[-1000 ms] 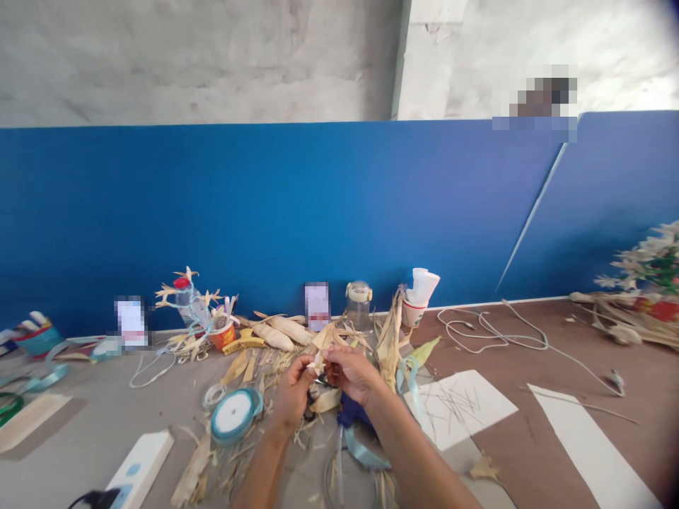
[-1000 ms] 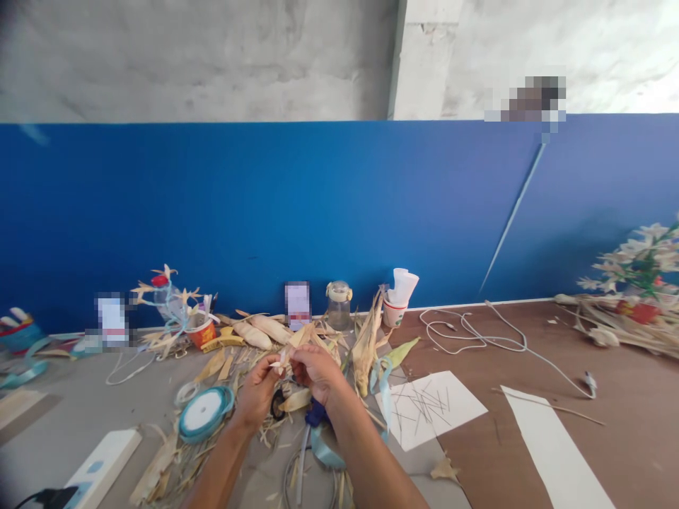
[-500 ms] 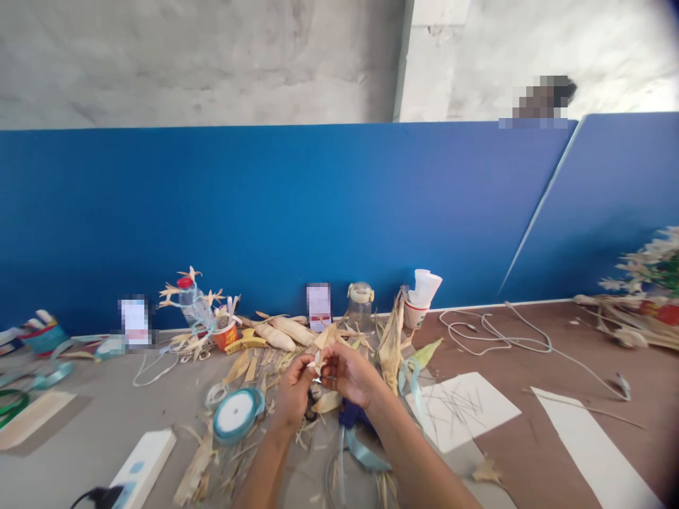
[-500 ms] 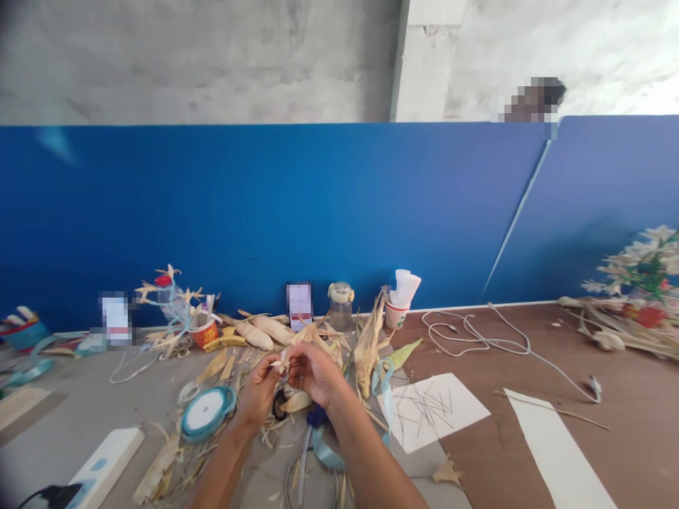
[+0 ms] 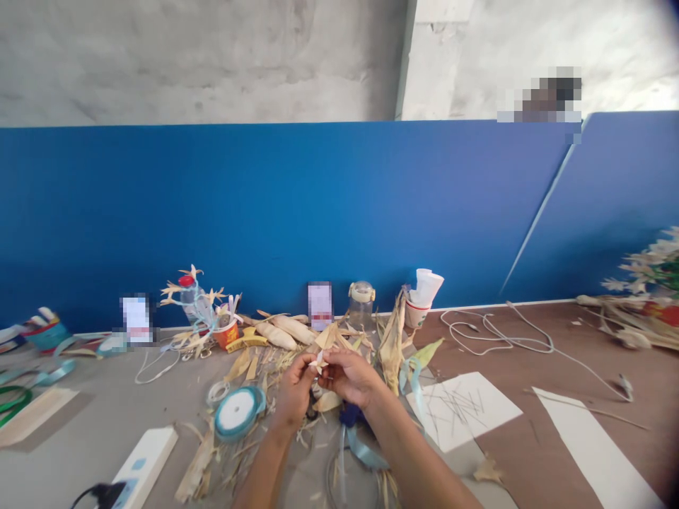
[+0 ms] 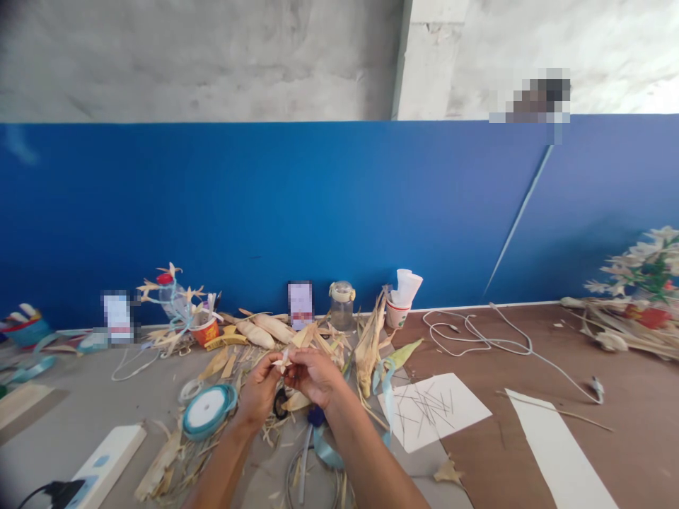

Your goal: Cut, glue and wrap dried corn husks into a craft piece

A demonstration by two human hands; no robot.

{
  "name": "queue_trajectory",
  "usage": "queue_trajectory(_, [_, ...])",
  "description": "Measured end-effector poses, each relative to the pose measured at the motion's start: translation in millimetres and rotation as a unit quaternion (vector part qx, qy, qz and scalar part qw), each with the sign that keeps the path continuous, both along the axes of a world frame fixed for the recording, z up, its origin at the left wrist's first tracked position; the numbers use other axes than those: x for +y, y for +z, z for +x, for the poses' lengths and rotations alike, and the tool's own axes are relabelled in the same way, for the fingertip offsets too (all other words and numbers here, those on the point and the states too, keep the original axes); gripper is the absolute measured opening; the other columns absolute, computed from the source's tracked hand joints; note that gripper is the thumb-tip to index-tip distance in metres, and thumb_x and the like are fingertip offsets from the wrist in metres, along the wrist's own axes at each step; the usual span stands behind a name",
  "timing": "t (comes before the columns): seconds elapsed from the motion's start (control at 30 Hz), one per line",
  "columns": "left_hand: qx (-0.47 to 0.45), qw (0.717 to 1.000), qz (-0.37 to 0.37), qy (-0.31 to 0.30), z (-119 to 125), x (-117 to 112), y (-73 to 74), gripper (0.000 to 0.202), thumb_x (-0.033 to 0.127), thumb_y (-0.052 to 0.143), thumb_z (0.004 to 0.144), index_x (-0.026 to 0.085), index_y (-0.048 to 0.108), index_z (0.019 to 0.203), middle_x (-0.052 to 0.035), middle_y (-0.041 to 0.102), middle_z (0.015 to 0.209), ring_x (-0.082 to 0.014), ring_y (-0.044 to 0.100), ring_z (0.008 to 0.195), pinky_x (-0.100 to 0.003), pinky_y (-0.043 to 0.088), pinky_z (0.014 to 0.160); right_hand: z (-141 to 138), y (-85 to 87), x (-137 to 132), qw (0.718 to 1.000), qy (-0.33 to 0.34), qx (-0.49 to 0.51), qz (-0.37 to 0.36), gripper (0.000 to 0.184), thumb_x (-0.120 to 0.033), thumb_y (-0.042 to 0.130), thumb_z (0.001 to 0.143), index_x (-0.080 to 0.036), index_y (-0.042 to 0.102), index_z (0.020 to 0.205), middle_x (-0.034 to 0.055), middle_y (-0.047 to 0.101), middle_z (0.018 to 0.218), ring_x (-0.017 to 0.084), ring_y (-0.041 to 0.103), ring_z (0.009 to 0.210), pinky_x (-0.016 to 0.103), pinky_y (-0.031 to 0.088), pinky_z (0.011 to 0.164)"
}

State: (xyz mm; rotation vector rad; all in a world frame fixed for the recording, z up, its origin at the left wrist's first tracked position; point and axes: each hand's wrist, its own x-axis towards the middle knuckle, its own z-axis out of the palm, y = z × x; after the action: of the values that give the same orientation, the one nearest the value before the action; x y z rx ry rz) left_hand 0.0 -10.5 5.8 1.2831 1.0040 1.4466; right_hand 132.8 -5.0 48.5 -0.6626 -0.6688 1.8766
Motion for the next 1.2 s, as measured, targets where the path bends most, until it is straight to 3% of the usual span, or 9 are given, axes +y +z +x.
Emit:
queue_trajectory(0.17, [0.003,1.000,0.012,-0.001,0.3,-1.4,4.0,0.024,0.041,0.066,0.074,0.019,0.068,0.082,-0.0035,0.067,0.077,-0.0198,0.061,0.077,-0.030,0.047,0.076,-1.0,1.0,0.0,0.999,0.016,-0.024,-0.032,0.017,-0.019,0.075,0.063,-0.016,0.058,0.063,-0.0040,0.055,0.047,0.010,0.051,0.047,0.026,0.047,0.057])
queue_trajectory(0.27, [0.005,1.000,-0.008,0.000,1.0,-1.6,3.7,0.029,0.044,0.067,0.071,0.018,0.068,0.083,-0.0027,0.066,0.075,-0.0200,0.060,0.075,-0.030,0.047,0.075,0.6,4.5,-0.7,0.997,-0.049,-0.050,-0.030,0.020,-0.026,0.077,0.063,-0.016,0.059,0.065,-0.0045,0.055,0.052,0.009,0.051,0.049,0.023,0.043,0.054])
queue_trajectory(0.4, [0.019,1.000,-0.018,-0.001,1.3,-1.5,0.8,0.032,0.046,0.067,0.070,0.018,0.067,0.085,-0.0013,0.064,0.071,-0.0199,0.059,0.072,-0.029,0.046,0.071,7.8,15.5,-4.6,0.985,-0.135,-0.099,0.044,0.023,-0.035,0.077,0.062,-0.017,0.065,0.070,-0.0044,0.056,0.059,0.009,0.049,0.054,0.021,0.039,0.056])
queue_trajectory(0.57, [0.034,0.999,-0.006,-0.013,1.5,-3.7,3.1,0.028,0.044,0.065,0.074,0.018,0.066,0.085,-0.0011,0.062,0.070,-0.0185,0.056,0.070,-0.028,0.044,0.069,11.6,21.5,-7.8,0.954,-0.112,-0.224,0.164,0.018,-0.034,0.073,0.066,-0.017,0.067,0.061,-0.0030,0.058,0.058,0.012,0.048,0.059,0.025,0.035,0.061])
queue_trajectory(0.77, [0.038,0.999,-0.005,-0.037,2.9,-6.9,8.6,0.025,0.042,0.065,0.075,0.018,0.065,0.080,0.0006,0.058,0.068,-0.0157,0.050,0.066,-0.025,0.040,0.065,9.9,14.5,-2.9,0.934,-0.125,-0.279,0.187,0.010,-0.021,0.068,0.064,-0.019,0.065,0.055,-0.0034,0.057,0.055,0.013,0.048,0.056,0.026,0.033,0.060])
queue_trajectory(0.93, [0.048,0.996,-0.018,-0.071,2.0,-6.2,7.1,0.027,0.044,0.065,0.075,0.018,0.066,0.080,0.0006,0.057,0.067,-0.0152,0.048,0.065,-0.025,0.038,0.063,11.4,12.3,-0.5,0.923,-0.125,-0.305,0.199,0.010,-0.019,0.065,0.064,-0.019,0.063,0.054,-0.0030,0.056,0.054,0.013,0.046,0.056,0.027,0.033,0.060])
queue_trajectory(1.2, [0.022,0.998,-0.019,-0.047,3.3,-5.7,7.0,0.028,0.045,0.067,0.072,0.018,0.065,0.080,0.0019,0.057,0.065,-0.0149,0.050,0.064,-0.025,0.040,0.064,11.5,11.8,-0.4,0.930,-0.138,-0.280,0.195,0.023,-0.040,0.066,0.068,-0.019,0.059,0.062,-0.0046,0.051,0.056,0.012,0.043,0.055,0.025,0.032,0.058])
